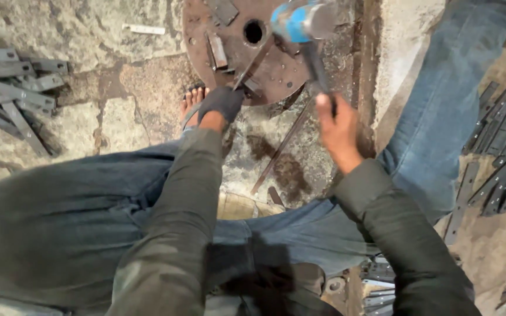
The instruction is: Manually shaping and checking metal hinge components using a jig and hammer.
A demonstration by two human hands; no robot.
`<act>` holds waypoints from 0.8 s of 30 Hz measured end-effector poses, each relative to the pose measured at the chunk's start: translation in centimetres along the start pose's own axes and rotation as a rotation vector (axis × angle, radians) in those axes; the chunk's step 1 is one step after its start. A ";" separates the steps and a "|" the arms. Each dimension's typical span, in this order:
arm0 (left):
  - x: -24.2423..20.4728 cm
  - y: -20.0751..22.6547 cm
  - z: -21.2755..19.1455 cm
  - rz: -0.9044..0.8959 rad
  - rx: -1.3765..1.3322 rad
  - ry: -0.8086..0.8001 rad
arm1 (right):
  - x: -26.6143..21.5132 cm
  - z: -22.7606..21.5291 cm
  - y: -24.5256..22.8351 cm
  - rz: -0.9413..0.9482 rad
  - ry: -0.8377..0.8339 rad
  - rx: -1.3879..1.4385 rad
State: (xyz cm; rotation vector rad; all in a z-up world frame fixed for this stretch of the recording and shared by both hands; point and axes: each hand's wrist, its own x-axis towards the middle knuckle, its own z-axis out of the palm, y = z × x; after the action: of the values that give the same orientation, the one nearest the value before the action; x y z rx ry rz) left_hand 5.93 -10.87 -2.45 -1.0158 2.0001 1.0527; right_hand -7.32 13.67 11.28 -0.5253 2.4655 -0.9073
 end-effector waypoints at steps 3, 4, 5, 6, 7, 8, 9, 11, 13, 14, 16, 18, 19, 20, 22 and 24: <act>1.0 -1.6 1.8 0.126 0.084 0.041 | -0.2 -0.5 -0.1 -0.066 0.029 0.049; 1.7 -1.7 1.9 0.249 0.151 0.076 | 0.2 -0.6 -0.2 -0.063 0.071 0.036; 1.3 -1.5 1.7 0.259 0.157 0.080 | 0.4 -0.6 -0.2 -0.065 0.084 0.037; 0.9 -1.4 1.6 0.191 0.056 0.096 | 0.6 -0.5 0.0 -0.048 0.071 0.018; 0.6 -1.4 1.6 0.123 -0.045 0.111 | 0.8 -0.2 0.1 -0.032 0.058 -0.001; 0.0 -1.5 1.5 0.110 -0.048 0.097 | 0.3 -0.2 0.0 -0.021 0.042 -0.004; -0.6 -1.6 1.5 0.121 -0.042 0.084 | -0.1 -0.2 -0.2 0.088 0.006 0.068; -1.2 -0.9 0.5 0.139 -0.034 0.068 | -0.4 -0.3 -0.1 0.199 -0.022 0.138; -2.0 0.5 -1.1 0.091 -0.041 0.067 | -0.1 -0.6 0.2 0.165 -0.011 0.176; -1.4 0.4 -0.8 0.091 -0.043 0.072 | 0.3 -0.7 0.2 0.160 -0.011 0.175; -0.7 0.0 0.2 0.094 -0.073 0.079 | 0.4 -0.9 0.2 0.120 0.000 0.243; -0.6 0.1 0.3 0.106 -0.044 0.090 | 0.6 -0.9 -0.2 0.039 0.038 0.167; -0.5 0.2 0.3 0.126 -0.014 0.105 | 0.7 -1.0 -0.3 -0.048 0.084 0.090; -0.1 0.1 0.7 0.129 -0.011 0.102 | 0.9 -0.3 0.5 -0.044 0.088 0.091; 0.7 0.0 1.3 0.066 0.015 0.105 | 1.2 0.8 2.0 -0.087 0.119 -0.092; 0.4 0.4 1.1 0.050 0.015 0.108 | 1.5 1.7 3.2 -0.088 0.099 -0.194</act>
State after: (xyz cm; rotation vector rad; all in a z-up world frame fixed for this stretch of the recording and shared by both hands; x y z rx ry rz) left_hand 5.62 -9.89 -3.19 -1.0393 2.1264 1.0270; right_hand -8.27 14.38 7.57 -0.6743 2.6549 -0.7470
